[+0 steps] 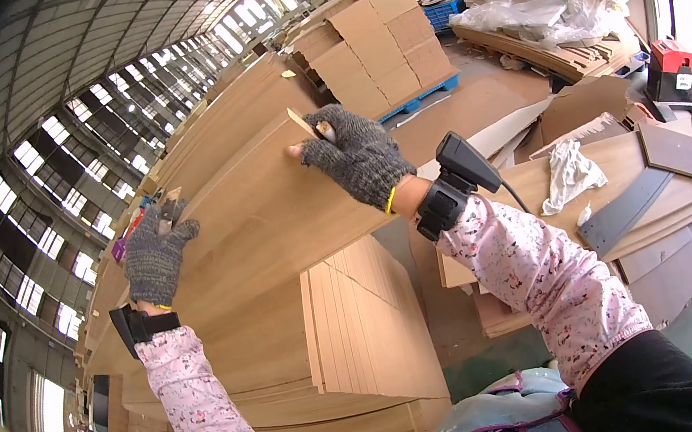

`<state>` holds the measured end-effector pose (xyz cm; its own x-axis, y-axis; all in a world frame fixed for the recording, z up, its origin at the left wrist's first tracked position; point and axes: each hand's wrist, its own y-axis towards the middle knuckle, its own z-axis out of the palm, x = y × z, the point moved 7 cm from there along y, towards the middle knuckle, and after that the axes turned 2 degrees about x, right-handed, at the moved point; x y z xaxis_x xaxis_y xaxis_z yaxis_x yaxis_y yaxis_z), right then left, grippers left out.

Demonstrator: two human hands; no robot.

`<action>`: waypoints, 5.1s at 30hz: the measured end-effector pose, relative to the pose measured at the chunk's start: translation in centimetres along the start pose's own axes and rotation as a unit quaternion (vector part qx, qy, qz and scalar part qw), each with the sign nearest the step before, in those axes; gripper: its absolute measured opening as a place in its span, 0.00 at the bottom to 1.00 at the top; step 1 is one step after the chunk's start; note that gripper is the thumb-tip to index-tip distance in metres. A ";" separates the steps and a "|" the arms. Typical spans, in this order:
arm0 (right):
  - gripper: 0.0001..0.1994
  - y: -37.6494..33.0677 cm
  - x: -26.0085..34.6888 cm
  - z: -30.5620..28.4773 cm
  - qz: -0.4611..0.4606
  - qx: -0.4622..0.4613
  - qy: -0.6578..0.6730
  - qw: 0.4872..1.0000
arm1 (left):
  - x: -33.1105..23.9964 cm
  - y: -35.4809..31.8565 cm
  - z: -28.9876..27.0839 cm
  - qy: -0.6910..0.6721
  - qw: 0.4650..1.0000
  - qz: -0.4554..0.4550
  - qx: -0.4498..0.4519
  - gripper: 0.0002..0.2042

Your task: The worker inspects wooden panels, uses a small hand tool to scrape the edges, and moves panels between stacks in a manufacturing facility.

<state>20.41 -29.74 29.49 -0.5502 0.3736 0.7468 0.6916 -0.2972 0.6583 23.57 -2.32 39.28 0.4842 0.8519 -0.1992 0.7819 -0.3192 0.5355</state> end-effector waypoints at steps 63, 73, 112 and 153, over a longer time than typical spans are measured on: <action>0.14 -21.8 -9.6 0.7 -0.234 0.201 -0.080 0.948 | 1.5 -23.9 17.5 0.009 0.963 0.228 0.146 0.20; 0.23 -24.1 -12.2 0.2 -0.140 0.114 -0.052 0.982 | 0.7 -24.9 18.4 -0.151 0.968 0.024 0.198 0.20; 0.15 -35.3 -14.0 6.3 0.464 0.008 0.703 0.539 | -11.6 -25.1 24.3 -0.073 0.961 0.227 0.138 0.11; 0.16 -36.3 -12.5 3.2 0.447 -0.019 0.479 0.755 | -13.8 -23.9 25.7 -0.009 0.936 0.201 0.289 0.05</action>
<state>3.66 -20.76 -4.05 0.0305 -0.7939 0.6073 0.9830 -0.0861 -0.1620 8.29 -17.16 8.17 0.7877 0.6089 -0.0939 0.6140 -0.7885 0.0372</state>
